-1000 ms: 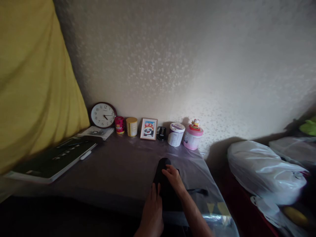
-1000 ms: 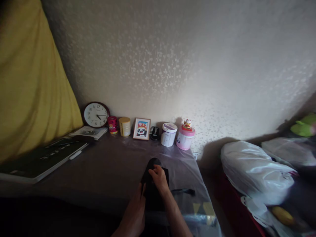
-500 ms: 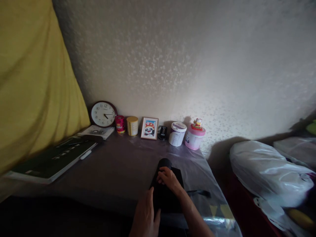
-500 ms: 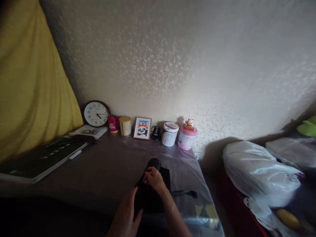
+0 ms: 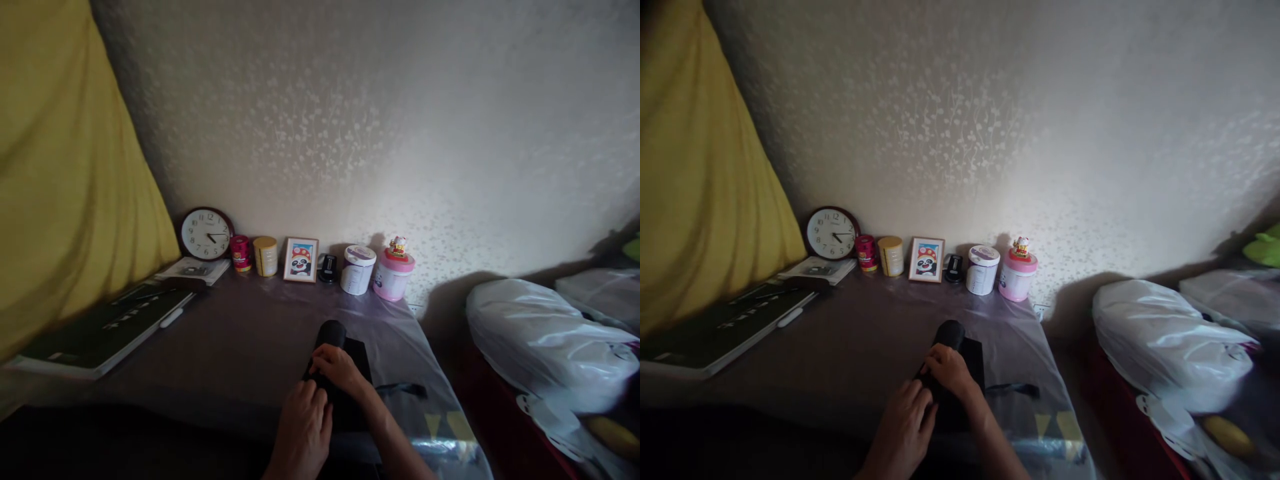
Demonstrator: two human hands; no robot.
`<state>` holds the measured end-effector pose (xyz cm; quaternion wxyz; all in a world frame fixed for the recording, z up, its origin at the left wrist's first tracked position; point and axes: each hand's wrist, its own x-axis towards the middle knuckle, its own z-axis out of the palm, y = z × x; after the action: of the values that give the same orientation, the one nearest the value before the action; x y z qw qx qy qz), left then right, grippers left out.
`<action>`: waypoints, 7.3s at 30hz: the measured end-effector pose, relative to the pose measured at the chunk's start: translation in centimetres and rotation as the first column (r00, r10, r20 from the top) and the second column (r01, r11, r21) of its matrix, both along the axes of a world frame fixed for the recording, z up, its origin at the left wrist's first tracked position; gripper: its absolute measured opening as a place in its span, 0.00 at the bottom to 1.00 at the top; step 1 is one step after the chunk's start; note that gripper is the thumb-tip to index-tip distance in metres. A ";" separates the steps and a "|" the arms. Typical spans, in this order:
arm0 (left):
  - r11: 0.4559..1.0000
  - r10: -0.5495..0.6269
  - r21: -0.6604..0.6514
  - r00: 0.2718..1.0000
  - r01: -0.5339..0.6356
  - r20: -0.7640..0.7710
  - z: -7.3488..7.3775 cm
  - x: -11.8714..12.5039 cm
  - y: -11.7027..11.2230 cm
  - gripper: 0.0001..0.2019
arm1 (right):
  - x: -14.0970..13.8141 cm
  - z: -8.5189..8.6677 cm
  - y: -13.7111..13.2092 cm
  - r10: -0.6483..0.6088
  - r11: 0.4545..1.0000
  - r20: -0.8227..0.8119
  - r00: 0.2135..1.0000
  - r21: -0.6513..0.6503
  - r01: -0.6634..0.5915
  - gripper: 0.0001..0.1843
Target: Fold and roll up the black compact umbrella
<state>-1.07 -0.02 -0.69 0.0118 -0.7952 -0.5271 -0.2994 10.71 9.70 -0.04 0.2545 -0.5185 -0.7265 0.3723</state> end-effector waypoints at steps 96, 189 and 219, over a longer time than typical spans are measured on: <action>0.892 -0.020 -0.450 0.991 -0.043 -0.133 -5.6 -0.6 -0.2 0.36 | 1.2 -2.9 1.5 0.104 0.806 0.230 0.968 0.551 -0.217 0.13; 0.872 0.082 -0.481 0.996 -0.093 -0.043 -2.8 -0.5 -1.7 0.30 | 7.8 -3.2 3.6 -0.509 0.860 0.001 0.861 0.037 0.509 0.20; 0.904 0.105 -0.415 0.994 -0.108 -0.029 -3.2 -0.7 -1.2 0.30 | 3.5 -3.3 -0.6 -0.390 0.920 -0.162 0.907 -0.026 0.391 0.23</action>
<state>-1.81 -1.27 -3.90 -0.1396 -0.7506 -0.6211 -0.1769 14.17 9.05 -3.35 0.3846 -0.6198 -0.5860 0.3529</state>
